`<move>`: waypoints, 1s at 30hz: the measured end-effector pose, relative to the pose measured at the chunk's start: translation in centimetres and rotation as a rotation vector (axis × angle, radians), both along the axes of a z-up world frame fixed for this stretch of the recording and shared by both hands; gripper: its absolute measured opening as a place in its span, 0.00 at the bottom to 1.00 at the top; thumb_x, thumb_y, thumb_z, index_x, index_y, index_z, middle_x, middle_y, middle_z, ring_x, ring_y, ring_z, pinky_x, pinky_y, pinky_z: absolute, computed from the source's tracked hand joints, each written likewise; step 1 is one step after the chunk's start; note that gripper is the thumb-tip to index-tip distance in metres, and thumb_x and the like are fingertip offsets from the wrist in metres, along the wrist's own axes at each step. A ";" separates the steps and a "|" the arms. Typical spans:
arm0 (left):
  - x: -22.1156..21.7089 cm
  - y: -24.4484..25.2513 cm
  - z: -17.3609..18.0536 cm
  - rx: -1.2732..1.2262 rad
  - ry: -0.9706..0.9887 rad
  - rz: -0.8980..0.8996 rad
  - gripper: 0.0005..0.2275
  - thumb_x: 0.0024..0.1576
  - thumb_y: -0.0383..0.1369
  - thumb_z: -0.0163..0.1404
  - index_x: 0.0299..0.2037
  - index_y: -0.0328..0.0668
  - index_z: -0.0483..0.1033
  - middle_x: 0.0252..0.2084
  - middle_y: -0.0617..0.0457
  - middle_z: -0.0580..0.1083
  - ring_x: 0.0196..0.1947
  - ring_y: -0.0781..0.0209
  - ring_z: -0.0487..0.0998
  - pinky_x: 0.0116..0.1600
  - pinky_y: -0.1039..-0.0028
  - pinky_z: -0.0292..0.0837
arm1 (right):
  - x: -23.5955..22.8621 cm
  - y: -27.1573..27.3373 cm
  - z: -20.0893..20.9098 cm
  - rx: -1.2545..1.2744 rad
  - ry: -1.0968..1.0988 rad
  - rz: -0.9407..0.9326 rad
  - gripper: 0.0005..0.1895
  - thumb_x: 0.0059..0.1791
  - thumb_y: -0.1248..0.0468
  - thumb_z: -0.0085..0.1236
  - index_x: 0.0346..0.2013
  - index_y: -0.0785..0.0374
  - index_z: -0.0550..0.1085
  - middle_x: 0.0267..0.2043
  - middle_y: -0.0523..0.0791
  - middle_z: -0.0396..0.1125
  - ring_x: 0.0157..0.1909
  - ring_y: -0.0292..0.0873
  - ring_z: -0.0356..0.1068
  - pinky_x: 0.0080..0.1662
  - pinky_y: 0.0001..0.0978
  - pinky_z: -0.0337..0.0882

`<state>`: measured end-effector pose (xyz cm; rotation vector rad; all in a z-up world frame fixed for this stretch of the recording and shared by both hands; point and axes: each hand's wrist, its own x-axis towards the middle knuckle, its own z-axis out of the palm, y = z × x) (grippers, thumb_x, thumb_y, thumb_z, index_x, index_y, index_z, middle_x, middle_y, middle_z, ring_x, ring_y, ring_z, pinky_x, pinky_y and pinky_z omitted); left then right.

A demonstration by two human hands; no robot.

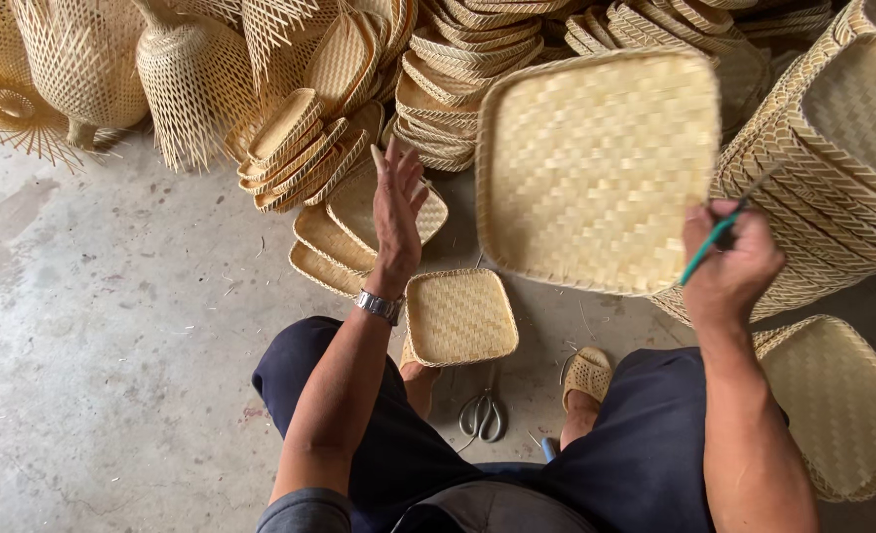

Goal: The person trims the edges of woven bamboo trays using scissors, handling them one at a time from a stack on the floor.

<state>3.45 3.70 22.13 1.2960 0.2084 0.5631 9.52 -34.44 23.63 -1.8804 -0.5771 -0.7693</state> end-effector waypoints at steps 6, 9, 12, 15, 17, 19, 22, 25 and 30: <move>-0.3 -1.9 0.8 -0.164 0.189 -0.161 0.40 0.60 0.63 0.31 0.73 0.36 0.54 0.69 0.31 0.67 0.63 0.35 0.73 0.64 0.48 0.72 | 0.8 -2.0 -0.5 0.151 0.026 -0.002 0.08 0.63 0.72 0.59 0.43 0.75 0.71 0.37 0.44 0.69 0.37 0.32 0.64 0.43 0.25 0.67; -0.6 -2.8 0.5 -0.113 0.101 -0.412 0.38 0.61 0.59 0.33 0.74 0.35 0.52 0.70 0.34 0.63 0.64 0.40 0.70 0.64 0.54 0.70 | 1.1 -2.4 -0.8 0.184 0.021 -0.008 0.11 0.65 0.70 0.61 0.43 0.76 0.72 0.37 0.44 0.69 0.39 0.32 0.65 0.44 0.25 0.68; -0.8 -3.4 0.1 -0.227 0.037 -0.629 0.37 0.65 0.58 0.33 0.75 0.33 0.52 0.71 0.33 0.63 0.66 0.43 0.70 0.68 0.55 0.69 | 1.2 -2.6 -1.1 0.209 -0.001 0.047 0.11 0.66 0.70 0.60 0.45 0.76 0.71 0.40 0.45 0.70 0.39 0.32 0.64 0.46 0.25 0.69; -1.0 -3.8 -0.2 -0.295 -0.051 -0.650 0.30 0.68 0.48 0.42 0.73 0.31 0.56 0.72 0.41 0.65 0.66 0.47 0.72 0.68 0.55 0.71 | 1.3 -2.6 -1.1 0.225 -0.011 0.072 0.11 0.66 0.69 0.60 0.45 0.76 0.70 0.40 0.45 0.70 0.39 0.31 0.63 0.47 0.24 0.68; -1.1 -4.0 -0.3 -0.326 -0.078 -0.636 0.26 0.68 0.40 0.46 0.73 0.35 0.59 0.68 0.42 0.69 0.62 0.51 0.74 0.66 0.55 0.73 | 1.2 -2.5 -1.0 0.223 -0.015 0.071 0.12 0.65 0.68 0.59 0.43 0.76 0.69 0.39 0.44 0.69 0.38 0.31 0.62 0.44 0.24 0.65; -1.2 -4.2 -0.4 -0.354 -0.095 -0.619 0.23 0.68 0.35 0.49 0.72 0.38 0.62 0.65 0.44 0.71 0.59 0.55 0.76 0.63 0.58 0.76 | 1.2 -2.3 -0.9 0.221 -0.024 0.069 0.12 0.64 0.67 0.59 0.43 0.75 0.69 0.38 0.44 0.68 0.38 0.31 0.61 0.43 0.24 0.64; -1.3 -4.6 0.1 -0.379 -0.110 -0.583 0.22 0.65 0.30 0.51 0.70 0.42 0.65 0.62 0.47 0.74 0.56 0.59 0.79 0.58 0.63 0.80 | 1.2 -1.8 -0.4 0.211 -0.043 0.063 0.12 0.64 0.66 0.58 0.44 0.75 0.70 0.37 0.44 0.68 0.37 0.31 0.62 0.43 0.23 0.65; -1.4 -4.9 0.5 -0.391 -0.123 -0.545 0.22 0.65 0.28 0.52 0.70 0.43 0.66 0.59 0.46 0.76 0.52 0.59 0.80 0.55 0.64 0.82 | 1.1 -1.6 0.0 0.183 -0.042 0.033 0.14 0.64 0.65 0.59 0.42 0.74 0.70 0.35 0.43 0.67 0.36 0.30 0.62 0.42 0.22 0.65; -1.5 -4.7 0.7 -0.429 -0.127 -0.489 0.22 0.64 0.27 0.51 0.69 0.40 0.66 0.60 0.47 0.76 0.53 0.60 0.80 0.55 0.67 0.83 | 1.2 -1.5 0.0 0.236 0.014 0.109 0.14 0.66 0.65 0.61 0.44 0.76 0.71 0.38 0.42 0.69 0.40 0.30 0.64 0.45 0.21 0.66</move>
